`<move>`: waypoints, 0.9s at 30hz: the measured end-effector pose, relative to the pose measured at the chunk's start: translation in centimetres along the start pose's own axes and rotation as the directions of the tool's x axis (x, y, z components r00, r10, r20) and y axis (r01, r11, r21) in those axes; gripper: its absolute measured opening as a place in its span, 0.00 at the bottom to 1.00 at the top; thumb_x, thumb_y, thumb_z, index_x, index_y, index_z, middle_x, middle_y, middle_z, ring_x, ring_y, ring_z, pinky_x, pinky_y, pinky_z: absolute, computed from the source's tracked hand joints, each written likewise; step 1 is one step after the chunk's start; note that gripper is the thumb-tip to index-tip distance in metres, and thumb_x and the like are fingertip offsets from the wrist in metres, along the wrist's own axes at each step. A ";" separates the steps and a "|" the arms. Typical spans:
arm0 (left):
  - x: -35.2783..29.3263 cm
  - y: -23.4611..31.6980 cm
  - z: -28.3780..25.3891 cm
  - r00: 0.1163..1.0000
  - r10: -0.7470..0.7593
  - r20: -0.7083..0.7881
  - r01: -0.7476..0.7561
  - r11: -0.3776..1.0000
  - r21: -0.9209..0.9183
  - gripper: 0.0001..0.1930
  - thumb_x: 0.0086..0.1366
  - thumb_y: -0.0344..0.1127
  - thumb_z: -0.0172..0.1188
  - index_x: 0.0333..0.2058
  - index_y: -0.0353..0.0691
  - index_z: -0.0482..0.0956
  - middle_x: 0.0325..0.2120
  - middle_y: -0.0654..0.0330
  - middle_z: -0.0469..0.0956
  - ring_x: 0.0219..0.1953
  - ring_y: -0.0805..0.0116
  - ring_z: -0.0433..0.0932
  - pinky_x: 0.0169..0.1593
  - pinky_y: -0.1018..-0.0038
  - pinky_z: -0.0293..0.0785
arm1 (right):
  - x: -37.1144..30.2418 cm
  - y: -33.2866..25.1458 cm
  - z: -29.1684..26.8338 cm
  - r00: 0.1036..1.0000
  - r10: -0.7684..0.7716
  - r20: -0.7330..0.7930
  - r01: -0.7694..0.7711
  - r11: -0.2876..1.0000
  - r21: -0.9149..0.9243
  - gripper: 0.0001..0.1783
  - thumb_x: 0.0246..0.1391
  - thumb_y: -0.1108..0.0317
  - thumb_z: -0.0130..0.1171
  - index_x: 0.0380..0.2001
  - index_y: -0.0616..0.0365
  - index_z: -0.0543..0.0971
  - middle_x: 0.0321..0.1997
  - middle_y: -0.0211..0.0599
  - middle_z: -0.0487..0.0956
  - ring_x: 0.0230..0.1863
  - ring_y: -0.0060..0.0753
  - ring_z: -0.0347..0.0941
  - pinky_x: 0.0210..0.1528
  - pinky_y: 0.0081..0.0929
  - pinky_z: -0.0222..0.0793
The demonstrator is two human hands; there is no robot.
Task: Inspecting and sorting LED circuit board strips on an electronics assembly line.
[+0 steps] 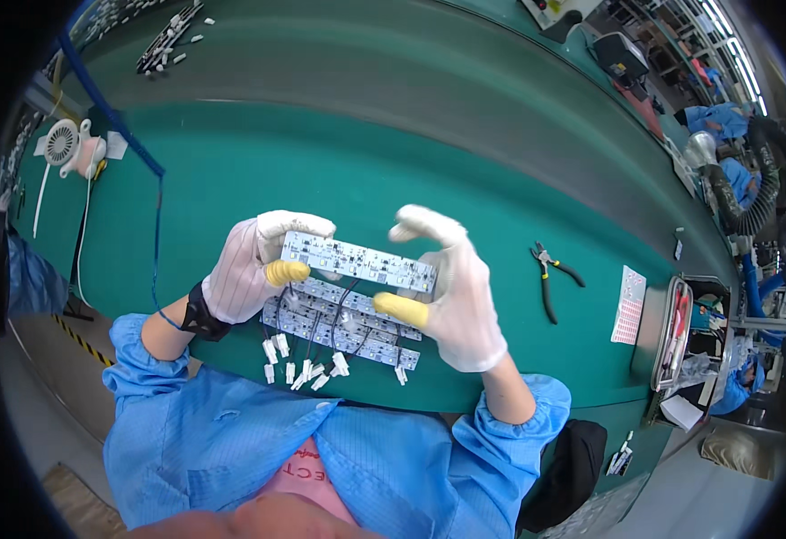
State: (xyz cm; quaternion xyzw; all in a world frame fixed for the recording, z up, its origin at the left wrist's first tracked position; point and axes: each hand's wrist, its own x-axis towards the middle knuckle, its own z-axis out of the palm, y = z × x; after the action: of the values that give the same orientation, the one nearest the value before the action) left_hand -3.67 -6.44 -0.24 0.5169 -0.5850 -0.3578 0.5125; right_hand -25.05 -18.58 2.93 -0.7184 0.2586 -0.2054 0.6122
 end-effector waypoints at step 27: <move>-0.1 -0.7 -0.6 0.998 -0.029 -0.057 0.028 0.999 -0.018 0.24 0.54 0.36 0.67 0.46 0.28 0.72 0.35 0.56 0.78 0.38 0.71 0.78 0.43 0.78 0.75 | -0.7 0.9 -1.3 0.993 0.079 -0.083 -0.059 0.974 0.220 0.20 0.58 0.66 0.54 0.48 0.68 0.68 0.25 0.37 0.76 0.12 0.16 0.65 0.14 0.13 0.61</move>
State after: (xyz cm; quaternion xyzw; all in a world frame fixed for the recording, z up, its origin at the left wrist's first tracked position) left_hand -2.90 -6.45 -0.83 0.5310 -0.5595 -0.3549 0.5283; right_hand -26.48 -19.29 2.30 -0.6275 0.2870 -0.2437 0.6815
